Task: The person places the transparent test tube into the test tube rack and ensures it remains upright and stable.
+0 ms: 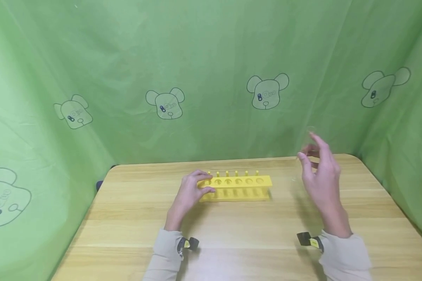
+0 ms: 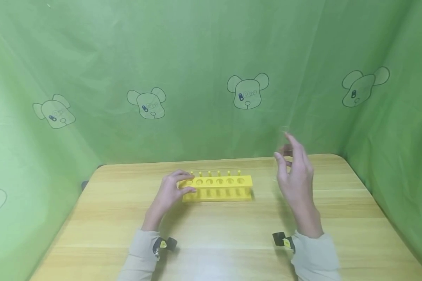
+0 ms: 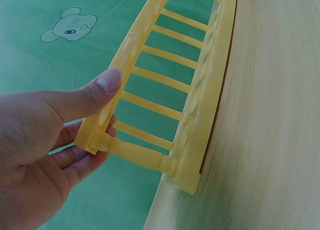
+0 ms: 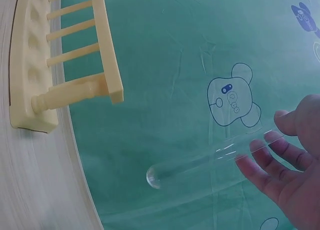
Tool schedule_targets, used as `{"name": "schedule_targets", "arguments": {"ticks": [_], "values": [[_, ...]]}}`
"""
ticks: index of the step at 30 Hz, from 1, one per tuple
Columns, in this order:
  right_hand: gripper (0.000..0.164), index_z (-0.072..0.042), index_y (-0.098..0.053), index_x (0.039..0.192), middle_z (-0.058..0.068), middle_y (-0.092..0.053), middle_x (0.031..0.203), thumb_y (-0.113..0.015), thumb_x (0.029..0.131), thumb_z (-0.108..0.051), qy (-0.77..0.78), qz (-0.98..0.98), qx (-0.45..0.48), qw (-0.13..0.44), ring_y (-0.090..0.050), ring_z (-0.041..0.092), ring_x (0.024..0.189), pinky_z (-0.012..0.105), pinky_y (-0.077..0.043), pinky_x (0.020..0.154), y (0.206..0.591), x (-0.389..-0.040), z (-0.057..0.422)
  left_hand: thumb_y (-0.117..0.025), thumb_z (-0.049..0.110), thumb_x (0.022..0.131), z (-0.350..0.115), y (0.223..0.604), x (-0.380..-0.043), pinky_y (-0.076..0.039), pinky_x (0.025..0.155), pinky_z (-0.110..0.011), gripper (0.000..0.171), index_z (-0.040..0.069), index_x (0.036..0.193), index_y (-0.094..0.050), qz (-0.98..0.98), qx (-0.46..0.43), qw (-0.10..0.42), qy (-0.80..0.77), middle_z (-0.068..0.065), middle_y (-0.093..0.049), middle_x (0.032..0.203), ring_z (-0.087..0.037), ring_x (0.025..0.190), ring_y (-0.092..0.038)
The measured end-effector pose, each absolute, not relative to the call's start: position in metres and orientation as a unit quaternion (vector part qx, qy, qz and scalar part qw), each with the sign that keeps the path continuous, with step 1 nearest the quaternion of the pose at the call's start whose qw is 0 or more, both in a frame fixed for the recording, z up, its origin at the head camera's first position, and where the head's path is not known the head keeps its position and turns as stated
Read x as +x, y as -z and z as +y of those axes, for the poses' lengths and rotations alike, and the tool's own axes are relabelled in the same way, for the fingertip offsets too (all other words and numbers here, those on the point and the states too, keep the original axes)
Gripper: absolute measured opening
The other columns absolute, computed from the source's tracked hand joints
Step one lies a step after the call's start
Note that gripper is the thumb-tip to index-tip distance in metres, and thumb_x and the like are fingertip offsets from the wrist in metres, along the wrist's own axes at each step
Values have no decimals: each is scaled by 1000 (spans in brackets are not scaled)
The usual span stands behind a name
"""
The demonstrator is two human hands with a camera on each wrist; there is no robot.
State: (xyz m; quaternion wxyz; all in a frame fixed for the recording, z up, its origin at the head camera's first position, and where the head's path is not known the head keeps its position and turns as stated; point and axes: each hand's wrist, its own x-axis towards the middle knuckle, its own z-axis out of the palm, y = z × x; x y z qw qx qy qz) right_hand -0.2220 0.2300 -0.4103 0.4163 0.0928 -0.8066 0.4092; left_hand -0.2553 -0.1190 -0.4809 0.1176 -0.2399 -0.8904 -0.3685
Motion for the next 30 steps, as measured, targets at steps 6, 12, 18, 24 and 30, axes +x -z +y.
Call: {"name": "schedule_targets", "arguments": {"ticks": [6, 12, 18, 24, 30], "values": [[62, -9, -52, 148, 18, -67, 104, -70, 92, 10, -414, -799, 105, 422, -57, -7, 103, 1, -47, 81, 410, -223, 224, -88, 18, 78, -119, 480, -255, -52, 106, -38, 45, 1, 117, -74, -891, -238, 116, 369, -12, -71, 119, -28, 114, -66], [65, -12, -52, 149, 18, -68, 103, -70, 91, 11, -413, -797, 108, 426, -58, -4, 102, 1, -48, 81, 412, -225, 220, -88, 18, 78, -119, 480, -257, -52, 107, -38, 45, 0, 117, -74, -892, -238, 113, 367, -12, -71, 119, -29, 114, -66], [66, -11, -52, 149, 18, -69, 103, -71, 90, 12, -414, -791, 119, 435, -61, 3, 100, 1, -49, 81, 413, -226, 216, -88, 18, 78, -119, 481, -258, -52, 106, -38, 46, 0, 117, -74, -893, -241, 117, 362, -12, -71, 119, -29, 114, -67], [65, -9, -52, 148, 19, -69, 104, -71, 90, 12, -418, -790, 124, 431, -58, -3, 101, 2, -49, 81, 413, -226, 212, -89, 17, 77, -119, 482, -259, -53, 106, -38, 45, -1, 116, -74, -890, -246, 122, 363, -13, -71, 118, -29, 113, -67], [65, -10, -52, 149, 17, -68, 104, -71, 90, 11, -419, -792, 127, 426, -62, 7, 100, 3, -50, 80, 414, -226, 207, -89, 16, 77, -120, 483, -259, -53, 106, -40, 45, -2, 116, -74, -888, -249, 125, 367, -14, -71, 118, -30, 113, -67]]}}
